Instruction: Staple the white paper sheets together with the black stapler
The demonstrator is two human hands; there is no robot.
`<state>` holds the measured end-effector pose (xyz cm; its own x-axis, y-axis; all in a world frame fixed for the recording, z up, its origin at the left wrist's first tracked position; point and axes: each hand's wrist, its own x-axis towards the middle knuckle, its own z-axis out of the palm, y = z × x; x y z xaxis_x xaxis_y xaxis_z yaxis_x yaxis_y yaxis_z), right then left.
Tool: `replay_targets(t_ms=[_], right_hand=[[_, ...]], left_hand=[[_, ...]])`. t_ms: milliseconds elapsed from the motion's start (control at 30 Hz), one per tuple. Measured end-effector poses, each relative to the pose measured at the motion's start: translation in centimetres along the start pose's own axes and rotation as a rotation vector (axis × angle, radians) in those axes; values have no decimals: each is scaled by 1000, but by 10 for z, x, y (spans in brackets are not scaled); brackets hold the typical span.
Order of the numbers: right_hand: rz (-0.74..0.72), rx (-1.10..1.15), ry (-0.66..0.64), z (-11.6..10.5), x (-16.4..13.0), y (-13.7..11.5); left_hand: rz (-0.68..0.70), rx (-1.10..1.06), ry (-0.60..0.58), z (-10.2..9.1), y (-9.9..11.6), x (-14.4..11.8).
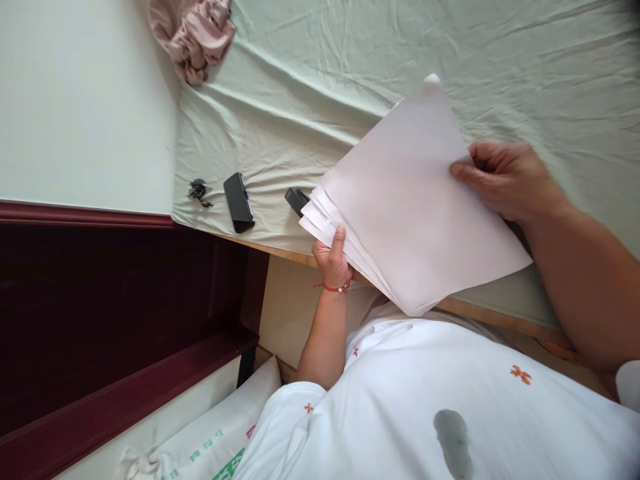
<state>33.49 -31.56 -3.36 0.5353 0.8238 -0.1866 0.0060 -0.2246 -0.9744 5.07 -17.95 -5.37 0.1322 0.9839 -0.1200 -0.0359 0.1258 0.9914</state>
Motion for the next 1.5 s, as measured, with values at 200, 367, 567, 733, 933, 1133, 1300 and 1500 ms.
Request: replay_targets(t_ms=[200, 367, 567, 733, 933, 1133, 1300, 1500], right_hand=[[33, -36, 45, 1, 1, -5], [37, -88, 9, -1, 2, -1], [11, -132, 3, -1, 2, -1], [-8, -120, -8, -1, 1, 0], [-5, -130, -6, -2, 2, 0], [-17, -158, 6, -1, 1, -1], [-11, -150, -3, -1, 1, 0], [-14, -126, -3, -1, 1, -1]], left_hand=[[8, -22, 11, 0, 1, -1], [-2, -22, 10, -2, 2, -1], [-9, -43, 35, -5, -1, 1], [-43, -6, -5, -8, 0, 1], [-24, 26, -56, -5, 3, -1], [-44, 28, -65, -3, 4, -2], [-41, 67, -107, -6, 1, 1], [-9, 85, -106, -2, -2, 0]])
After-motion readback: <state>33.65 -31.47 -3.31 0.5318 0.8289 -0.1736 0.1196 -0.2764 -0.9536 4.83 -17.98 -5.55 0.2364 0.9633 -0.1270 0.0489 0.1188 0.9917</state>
